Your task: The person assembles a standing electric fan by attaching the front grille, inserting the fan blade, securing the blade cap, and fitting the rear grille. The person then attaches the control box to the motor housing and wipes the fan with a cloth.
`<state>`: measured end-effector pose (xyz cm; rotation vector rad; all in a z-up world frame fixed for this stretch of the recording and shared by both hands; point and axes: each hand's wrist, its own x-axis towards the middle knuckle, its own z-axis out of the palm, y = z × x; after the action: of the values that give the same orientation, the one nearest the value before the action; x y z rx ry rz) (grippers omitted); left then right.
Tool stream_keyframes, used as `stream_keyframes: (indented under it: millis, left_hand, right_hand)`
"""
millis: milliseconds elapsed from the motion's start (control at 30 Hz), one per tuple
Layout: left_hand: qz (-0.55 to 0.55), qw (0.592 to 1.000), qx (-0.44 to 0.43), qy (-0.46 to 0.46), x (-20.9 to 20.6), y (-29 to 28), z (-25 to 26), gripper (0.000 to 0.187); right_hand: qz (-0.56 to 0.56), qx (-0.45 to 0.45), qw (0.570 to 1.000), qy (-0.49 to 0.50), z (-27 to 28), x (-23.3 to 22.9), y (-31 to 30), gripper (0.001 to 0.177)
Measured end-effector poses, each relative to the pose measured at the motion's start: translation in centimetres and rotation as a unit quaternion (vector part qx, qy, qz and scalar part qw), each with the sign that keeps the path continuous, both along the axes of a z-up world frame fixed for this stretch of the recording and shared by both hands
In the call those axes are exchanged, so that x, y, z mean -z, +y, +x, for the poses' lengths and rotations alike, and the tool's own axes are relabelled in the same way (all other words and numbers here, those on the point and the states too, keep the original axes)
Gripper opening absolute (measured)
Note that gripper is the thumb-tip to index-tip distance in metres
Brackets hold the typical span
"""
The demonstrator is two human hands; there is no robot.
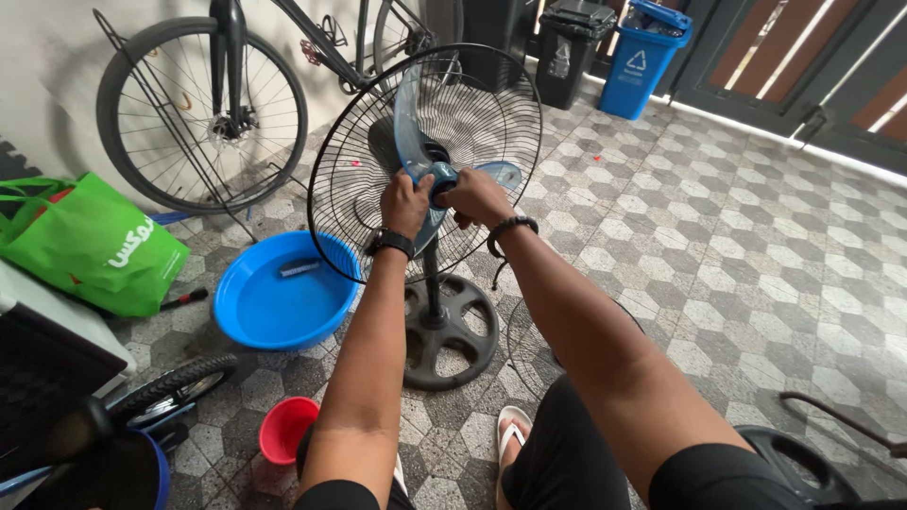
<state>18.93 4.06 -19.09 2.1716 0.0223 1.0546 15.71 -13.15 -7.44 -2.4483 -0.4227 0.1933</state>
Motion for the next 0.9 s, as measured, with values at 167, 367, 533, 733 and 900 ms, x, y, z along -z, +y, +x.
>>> stream_keyframes:
  millis: [167,367,533,733,900]
  left_hand:
    - [0.033,0.999,-0.025,-0.015,0.1,-0.6,-0.2,0.038]
    - [0.040,0.996,-0.057,0.047,-1.5,-0.5,-1.5,0.044]
    - [-0.014,0.999,-0.036,-0.003,-1.7,-0.3,-3.9,0.044]
    - [-0.025,0.999,-0.023,-0.008,-2.0,-1.1,-3.1,0.044]
    - [0.018,0.998,-0.046,-0.027,-2.3,-1.7,-2.6,0.045]
  right_hand:
    - [-0.065,0.027,0.991,-0.115,1.5,3.0,1.1,0.033]
    - [-0.119,-0.002,0.978,-0.171,2.5,4.0,1.2,0.042]
    - [-0.051,-0.035,0.995,-0.081,1.0,3.0,-0.5,0.055]
    - [0.041,-0.033,0.998,0.045,0.5,1.1,-1.1,0.063]
    - [0.070,-0.017,0.993,0.094,0.7,0.5,-0.8,0.049]
